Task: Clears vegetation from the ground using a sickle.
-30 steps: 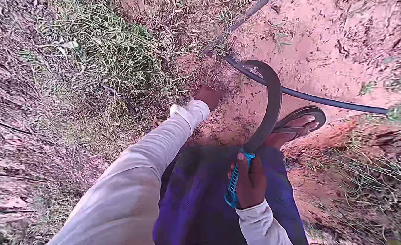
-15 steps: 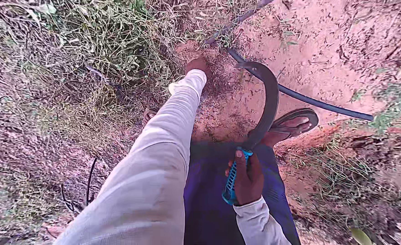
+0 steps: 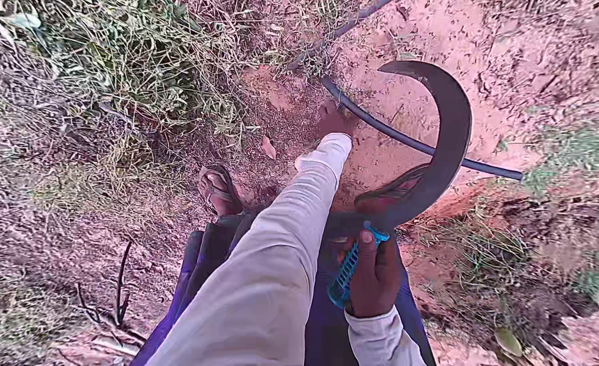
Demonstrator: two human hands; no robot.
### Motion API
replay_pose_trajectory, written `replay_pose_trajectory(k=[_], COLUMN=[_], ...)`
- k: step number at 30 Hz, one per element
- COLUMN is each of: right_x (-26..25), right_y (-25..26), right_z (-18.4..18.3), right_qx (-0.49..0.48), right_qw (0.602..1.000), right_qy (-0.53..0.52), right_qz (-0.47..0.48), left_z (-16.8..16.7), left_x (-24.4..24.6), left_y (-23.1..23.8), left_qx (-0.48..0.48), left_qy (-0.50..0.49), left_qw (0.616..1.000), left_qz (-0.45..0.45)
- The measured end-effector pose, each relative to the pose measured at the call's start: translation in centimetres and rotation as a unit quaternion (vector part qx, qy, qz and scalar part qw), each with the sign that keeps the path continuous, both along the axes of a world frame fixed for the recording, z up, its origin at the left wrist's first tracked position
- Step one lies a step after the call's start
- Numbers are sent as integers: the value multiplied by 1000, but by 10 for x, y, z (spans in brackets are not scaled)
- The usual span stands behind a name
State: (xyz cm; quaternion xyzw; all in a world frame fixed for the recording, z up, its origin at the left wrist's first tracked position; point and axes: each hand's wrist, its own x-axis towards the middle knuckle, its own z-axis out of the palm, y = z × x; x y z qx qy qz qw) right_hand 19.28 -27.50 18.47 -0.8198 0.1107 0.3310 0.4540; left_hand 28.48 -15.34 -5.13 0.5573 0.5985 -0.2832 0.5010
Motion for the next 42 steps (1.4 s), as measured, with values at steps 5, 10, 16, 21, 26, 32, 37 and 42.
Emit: replay_pose_trajectory(k=[5, 10, 16, 21, 26, 32, 37, 42], right_x=[6, 16, 13, 10, 16, 15, 9, 4], right_y=[2, 5, -2, -3, -2, -1, -5, -4], right_z=[5, 12, 9, 8, 10, 13, 13, 8], right_qx=[-18, -8, -6, -51, -14, -8, -13, -5], right_qw=[999, 1000, 1000, 999, 999, 998, 998, 998], right_qy=[26, 21, 15, 3, 45, 50, 58, 59], right_qz=[-5, -14, -11, 1, -14, -26, -26, -24], left_z=[18, 22, -7, 2, 2, -27, -32, -32], left_x=[-10, -64, 19, 31, -13, 2, 25, 26], left_y=[-16, -26, -25, -20, 2, 12, 3, 23], left_qx=[-52, -2, 34, 1, 40, 107, 121, 84], left_qy=[31, 26, -52, 24, 108, -60, 18, 21], left_qw=[995, 999, 997, 1000, 992, 992, 989, 984], left_qz=[-84, -19, 38, -9, 52, 33, 80, 153])
